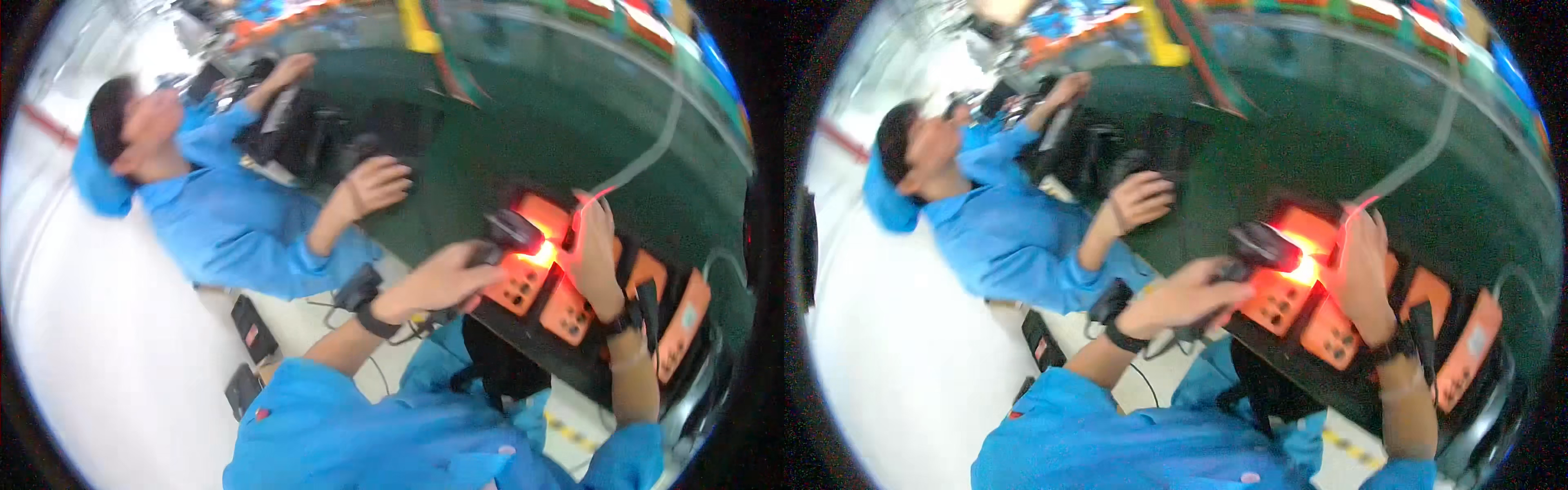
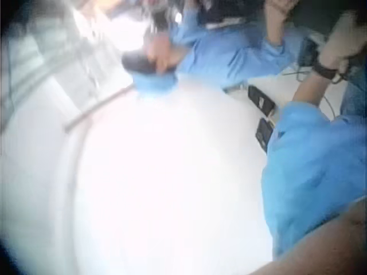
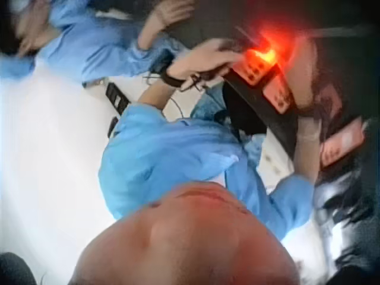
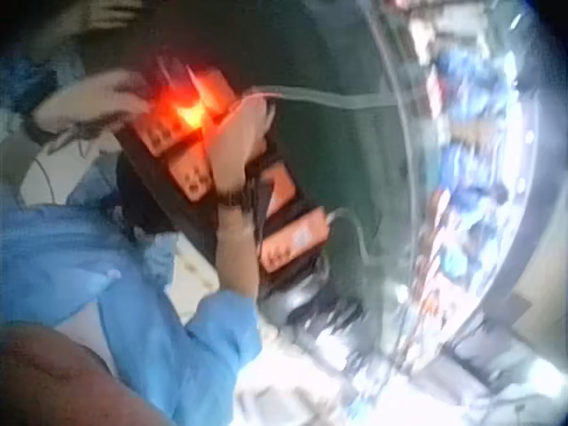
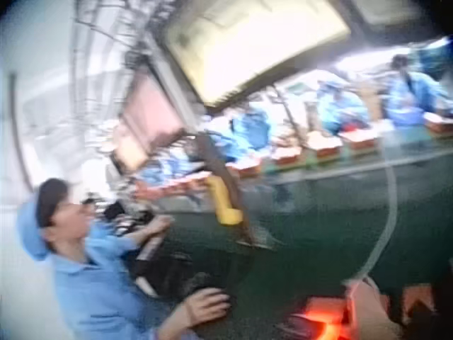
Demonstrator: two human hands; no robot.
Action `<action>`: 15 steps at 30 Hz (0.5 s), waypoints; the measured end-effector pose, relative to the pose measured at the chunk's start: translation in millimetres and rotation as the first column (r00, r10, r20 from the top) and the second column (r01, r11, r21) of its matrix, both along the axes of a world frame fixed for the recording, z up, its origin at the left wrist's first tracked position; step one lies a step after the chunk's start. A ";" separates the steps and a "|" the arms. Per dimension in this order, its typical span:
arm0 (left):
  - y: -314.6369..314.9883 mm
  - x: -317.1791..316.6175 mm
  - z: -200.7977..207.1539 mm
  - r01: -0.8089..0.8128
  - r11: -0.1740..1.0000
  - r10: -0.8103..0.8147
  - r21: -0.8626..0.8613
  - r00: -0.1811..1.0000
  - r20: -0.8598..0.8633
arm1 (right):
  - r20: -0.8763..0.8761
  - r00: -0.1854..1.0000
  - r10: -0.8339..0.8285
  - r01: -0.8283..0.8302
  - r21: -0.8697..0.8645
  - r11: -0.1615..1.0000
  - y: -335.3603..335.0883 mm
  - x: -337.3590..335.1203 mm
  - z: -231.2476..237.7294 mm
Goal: Testing and scanning mobile devices on an assembly line conveyor.
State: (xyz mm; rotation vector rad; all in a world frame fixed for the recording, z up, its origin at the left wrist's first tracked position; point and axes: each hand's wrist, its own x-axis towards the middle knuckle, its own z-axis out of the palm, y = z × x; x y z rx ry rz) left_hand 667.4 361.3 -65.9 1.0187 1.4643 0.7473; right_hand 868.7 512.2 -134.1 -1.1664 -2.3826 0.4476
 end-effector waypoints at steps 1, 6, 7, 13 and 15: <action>2.1 0.0 -0.6 -0.011 1.000 0.010 0.007 0.998 0.063 | -0.013 1.000 0.001 -0.001 0.001 1.000 -2.9 3.3 0.5; 4.0 -6.0 -5.2 0.018 1.000 -0.018 0.006 0.981 0.191 | -0.089 0.987 0.136 -0.109 0.259 0.960 7.1 2.3 -15.8; 3.3 -6.0 -5.6 0.031 0.999 -0.025 -0.023 0.973 0.228 | -0.105 0.986 0.129 -0.101 0.236 0.967 8.3 2.0 -19.0; 5.9 -12.0 -0.4 0.054 0.996 -0.066 0.078 0.985 0.158 | -0.139 0.981 0.136 -0.092 0.285 0.954 4.8 2.8 -14.6; 6.6 -11.1 1.3 0.057 0.996 -0.066 0.063 0.985 0.162 | -0.118 0.988 0.102 -0.085 0.142 0.986 3.3 2.3 -9.2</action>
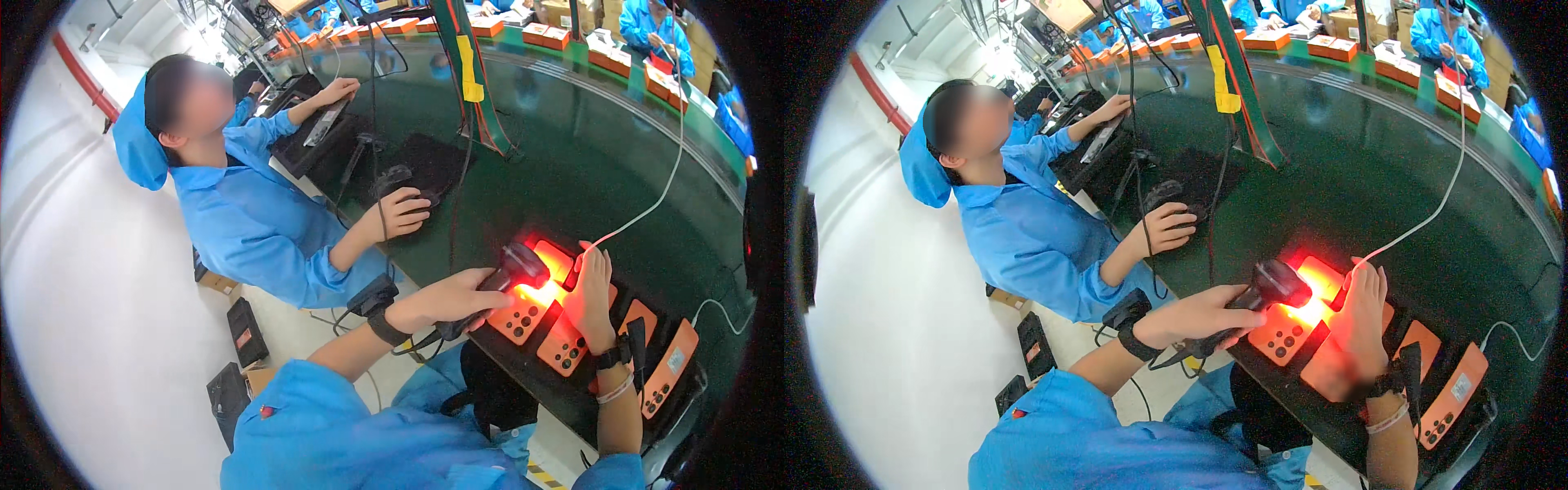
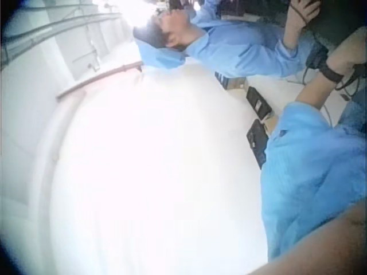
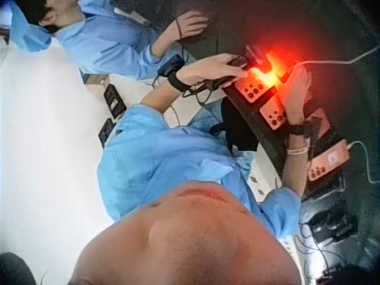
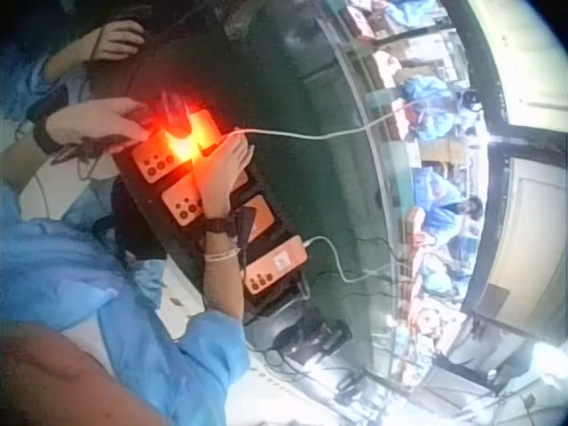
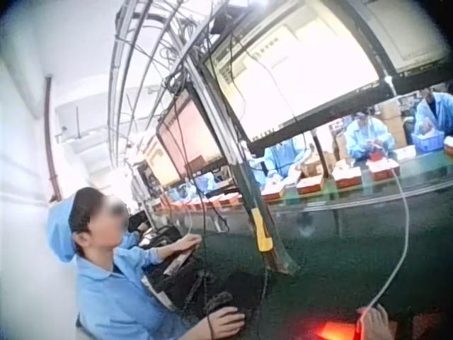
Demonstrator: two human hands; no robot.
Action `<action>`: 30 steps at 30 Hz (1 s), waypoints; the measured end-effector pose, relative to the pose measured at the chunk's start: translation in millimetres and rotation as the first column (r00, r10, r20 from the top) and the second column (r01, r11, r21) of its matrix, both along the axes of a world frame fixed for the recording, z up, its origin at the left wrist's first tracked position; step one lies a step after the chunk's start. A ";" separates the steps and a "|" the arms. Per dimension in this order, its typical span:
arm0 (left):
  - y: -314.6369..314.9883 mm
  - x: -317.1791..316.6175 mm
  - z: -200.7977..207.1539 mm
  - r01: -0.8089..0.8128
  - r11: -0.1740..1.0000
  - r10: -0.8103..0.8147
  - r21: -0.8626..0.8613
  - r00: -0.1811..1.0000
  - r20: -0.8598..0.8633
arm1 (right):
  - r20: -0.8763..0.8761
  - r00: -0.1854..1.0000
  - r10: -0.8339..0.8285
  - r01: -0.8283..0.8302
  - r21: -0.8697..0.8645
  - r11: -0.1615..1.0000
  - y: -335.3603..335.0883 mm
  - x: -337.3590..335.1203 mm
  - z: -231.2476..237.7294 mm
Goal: Testing and scanning mobile devices on an assembly line conveyor.
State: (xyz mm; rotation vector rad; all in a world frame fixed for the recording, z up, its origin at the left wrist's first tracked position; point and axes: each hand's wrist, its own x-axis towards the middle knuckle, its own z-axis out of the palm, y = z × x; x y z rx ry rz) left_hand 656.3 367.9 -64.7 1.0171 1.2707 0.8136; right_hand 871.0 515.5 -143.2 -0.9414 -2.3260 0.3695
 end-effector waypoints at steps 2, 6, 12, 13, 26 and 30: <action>-0.4 3.0 0.7 0.002 1.000 -0.002 -0.012 1.000 0.006 | 0.010 1.000 0.002 -0.002 0.021 1.000 -0.9 1.1 3.7; -0.3 7.4 -0.9 0.007 0.999 -0.006 -0.042 1.000 0.029 | 0.016 1.000 0.021 -0.022 0.074 0.997 -0.3 1.4 4.2; 26.6 -17.0 -15.9 -0.272 0.945 0.314 0.181 0.908 -0.278 | 0.059 0.998 0.022 -0.026 0.084 0.996 -1.8 2.9 6.8; 34.3 -22.9 -21.0 -0.322 0.925 0.368 0.203 0.894 -0.255 | 0.073 0.997 0.003 -0.008 0.066 0.998 -2.8 4.1 7.0; 35.4 59.7 -66.2 0.310 0.679 0.516 0.666 0.444 -0.733 | 0.004 0.995 -0.096 0.089 0.347 0.934 19.5 16.2 0.3; 55.1 84.5 -67.8 0.413 0.646 0.589 0.642 0.264 -0.764 | -0.257 0.965 -0.049 0.066 0.057 0.996 20.4 34.2 11.1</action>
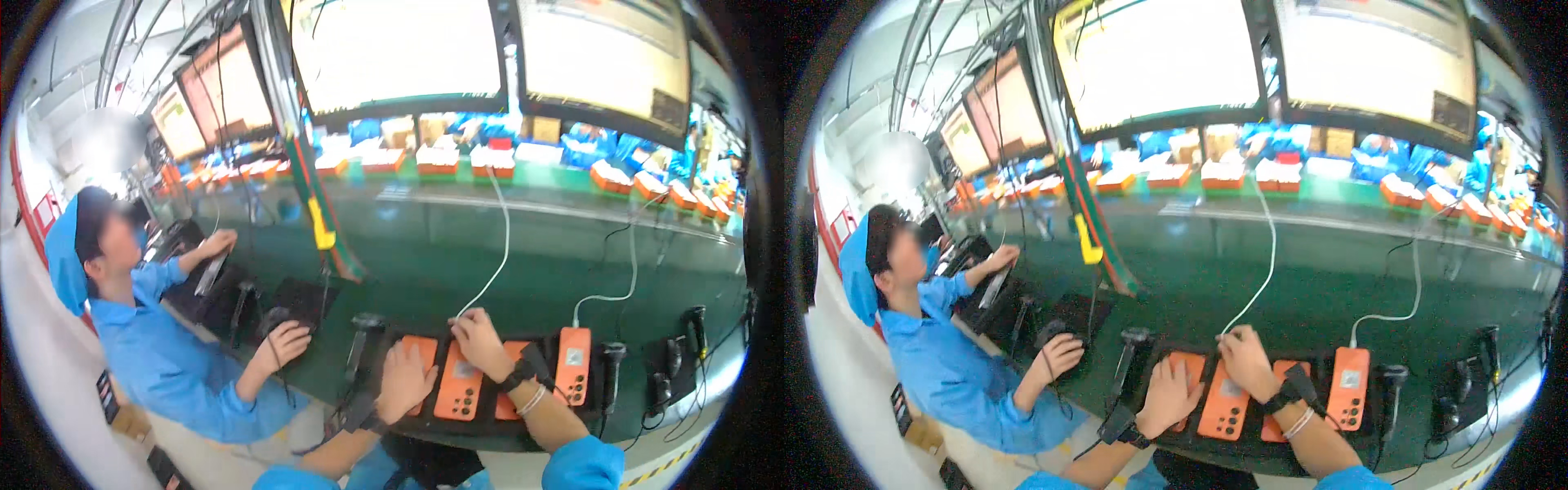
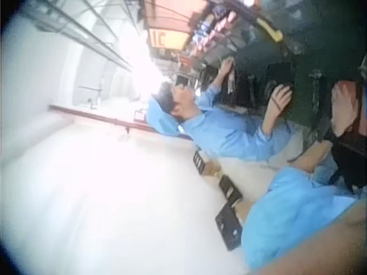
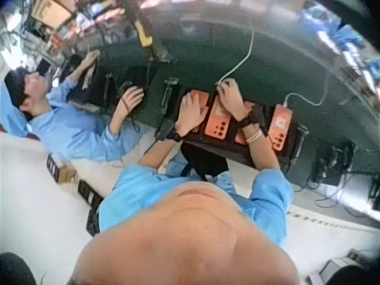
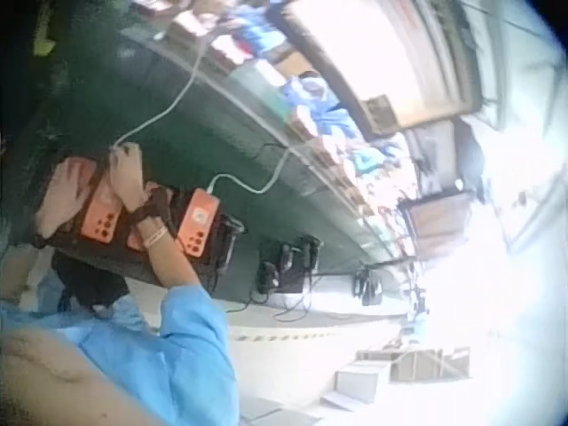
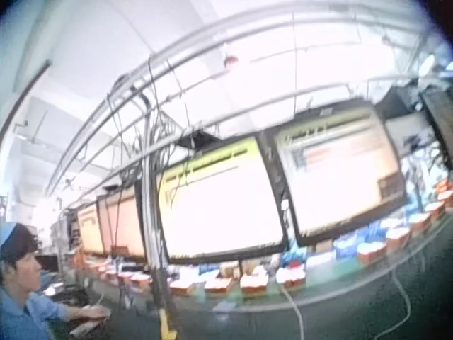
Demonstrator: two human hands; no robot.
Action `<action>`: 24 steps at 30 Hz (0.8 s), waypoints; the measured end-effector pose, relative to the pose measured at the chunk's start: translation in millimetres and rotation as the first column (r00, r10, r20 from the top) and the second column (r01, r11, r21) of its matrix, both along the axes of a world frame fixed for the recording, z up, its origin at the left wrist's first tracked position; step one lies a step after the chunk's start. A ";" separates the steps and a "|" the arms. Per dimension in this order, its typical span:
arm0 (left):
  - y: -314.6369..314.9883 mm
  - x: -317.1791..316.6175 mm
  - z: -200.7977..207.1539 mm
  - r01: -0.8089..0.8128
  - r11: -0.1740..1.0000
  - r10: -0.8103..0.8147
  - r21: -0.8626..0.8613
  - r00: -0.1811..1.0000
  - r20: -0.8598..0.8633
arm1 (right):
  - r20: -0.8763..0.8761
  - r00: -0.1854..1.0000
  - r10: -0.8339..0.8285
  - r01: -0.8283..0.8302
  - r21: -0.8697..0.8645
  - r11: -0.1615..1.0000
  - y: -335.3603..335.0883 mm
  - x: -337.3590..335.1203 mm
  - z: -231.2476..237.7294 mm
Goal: Testing and scanning mobile devices on an assembly line conveyor.
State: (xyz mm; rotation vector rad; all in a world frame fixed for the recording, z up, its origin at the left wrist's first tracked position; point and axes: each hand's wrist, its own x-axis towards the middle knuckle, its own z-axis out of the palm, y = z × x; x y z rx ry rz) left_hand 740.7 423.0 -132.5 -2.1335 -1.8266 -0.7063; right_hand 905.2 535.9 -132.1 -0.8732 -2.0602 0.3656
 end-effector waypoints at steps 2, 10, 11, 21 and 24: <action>8.9 1.0 -0.2 -0.083 0.979 0.114 -0.188 0.980 0.161 | -0.030 0.998 0.047 -0.051 -0.177 0.983 2.0 6.5 3.0; -7.1 -6.1 30.7 -0.048 0.999 0.045 -0.011 0.810 0.584 | -0.193 0.977 0.094 -0.183 -0.518 0.835 -21.1 13.0 55.2; -13.6 -6.6 33.8 -0.010 0.995 -0.050 0.097 0.796 0.603 | -0.246 0.961 0.125 -0.231 -0.471 0.852 -30.5 8.5 66.6; -49.1 -8.9 20.9 0.047 0.914 -0.280 0.404 0.792 0.543 | -0.306 0.922 0.239 -0.367 -0.486 0.793 -94.4 -31.1 116.8; -51.2 -10.2 21.3 0.073 0.900 -0.315 0.429 0.789 0.527 | -0.320 0.919 0.230 -0.368 -0.488 0.792 -101.1 -34.1 121.7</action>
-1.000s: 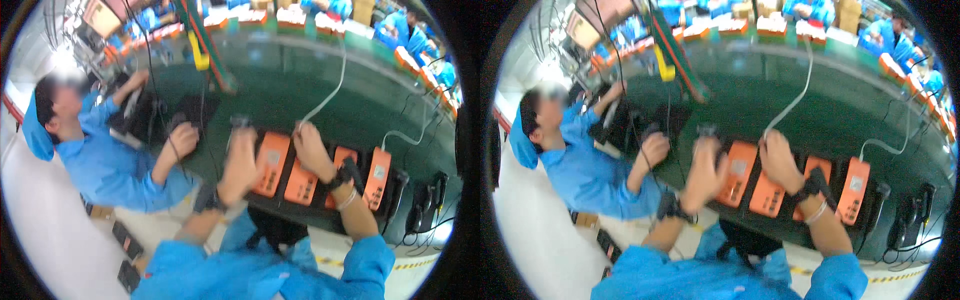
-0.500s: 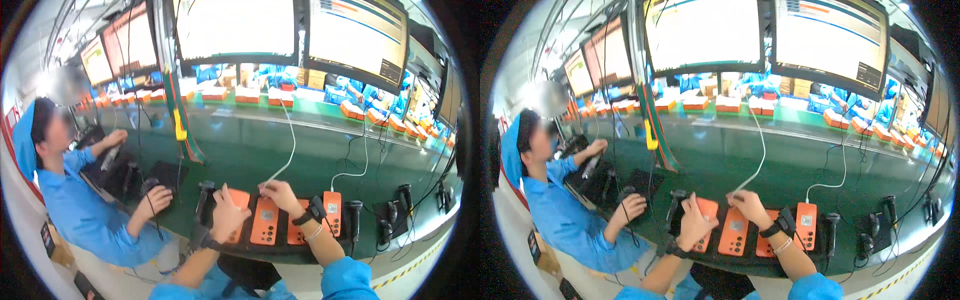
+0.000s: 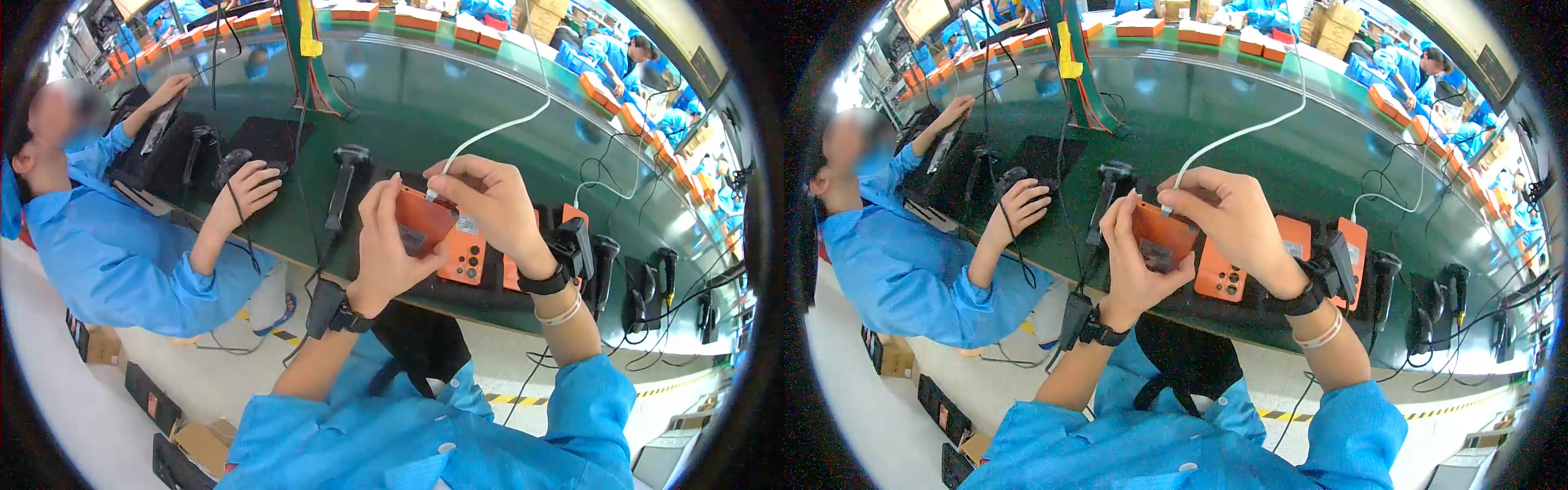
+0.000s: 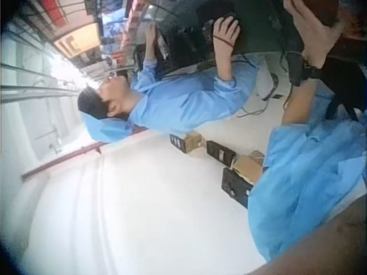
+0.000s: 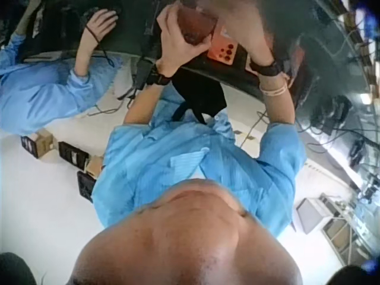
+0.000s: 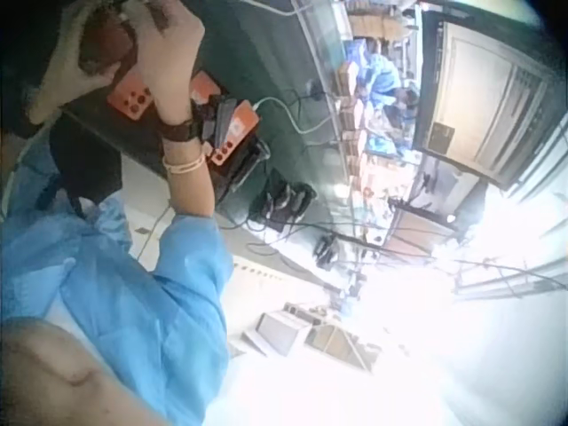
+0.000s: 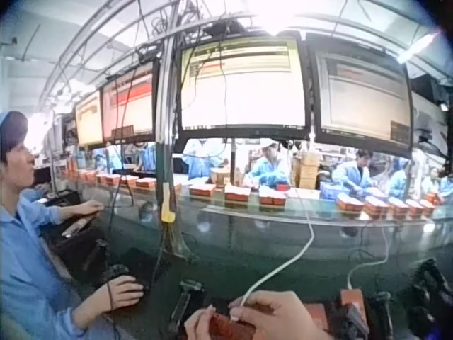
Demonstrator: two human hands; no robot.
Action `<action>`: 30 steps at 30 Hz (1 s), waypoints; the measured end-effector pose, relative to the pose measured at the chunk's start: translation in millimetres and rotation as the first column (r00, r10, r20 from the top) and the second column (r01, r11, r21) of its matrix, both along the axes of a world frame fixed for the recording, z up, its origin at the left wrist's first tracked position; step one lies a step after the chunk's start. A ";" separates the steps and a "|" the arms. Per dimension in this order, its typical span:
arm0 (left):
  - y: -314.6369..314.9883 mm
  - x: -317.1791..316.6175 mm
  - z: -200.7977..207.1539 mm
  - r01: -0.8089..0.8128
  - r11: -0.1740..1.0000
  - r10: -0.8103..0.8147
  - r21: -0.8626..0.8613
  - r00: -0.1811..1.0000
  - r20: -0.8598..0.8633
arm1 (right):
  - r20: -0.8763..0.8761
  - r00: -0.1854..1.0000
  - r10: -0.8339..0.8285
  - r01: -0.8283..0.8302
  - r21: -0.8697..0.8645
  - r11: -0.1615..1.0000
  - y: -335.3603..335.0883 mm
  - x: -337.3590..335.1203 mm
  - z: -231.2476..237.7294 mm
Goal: Testing and scanning mobile devices on an assembly line conveyor.
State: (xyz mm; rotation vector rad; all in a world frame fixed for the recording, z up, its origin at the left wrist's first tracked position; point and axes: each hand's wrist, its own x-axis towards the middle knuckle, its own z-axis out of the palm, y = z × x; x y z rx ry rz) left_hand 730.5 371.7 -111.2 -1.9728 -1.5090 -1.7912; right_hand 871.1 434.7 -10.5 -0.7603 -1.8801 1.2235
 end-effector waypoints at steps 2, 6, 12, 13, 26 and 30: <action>-0.2 -0.5 1.6 -0.007 1.000 0.007 0.025 1.000 -0.012 | 0.091 0.996 -0.012 0.007 0.059 0.998 -3.8 -1.2 3.1; 0.0 -1.1 -0.2 -0.022 0.999 0.023 0.044 0.999 -0.023 | 0.090 0.996 -0.020 0.015 0.061 0.998 -6.0 -4.2 4.5; -3.4 -4.9 -6.5 -0.006 1.000 0.007 -0.017 1.000 0.014 | 0.030 0.999 -0.035 0.033 0.090 0.995 -12.6 -12.0 0.4; -4.5 -5.0 -6.1 -0.017 0.999 0.017 0.038 1.000 -0.002 | 0.087 0.995 -0.055 0.038 0.184 0.982 -14.4 -12.9 1.2; -36.6 12.7 -10.5 -0.061 0.996 0.057 -0.066 0.996 -0.065 | 0.252 0.956 -0.146 0.074 0.274 0.959 61.7 -24.4 -50.2; -50.6 20.3 25.3 0.085 0.996 -0.081 0.015 0.981 -0.174 | 0.166 0.921 -0.352 0.315 0.213 0.925 93.0 -25.3 -68.1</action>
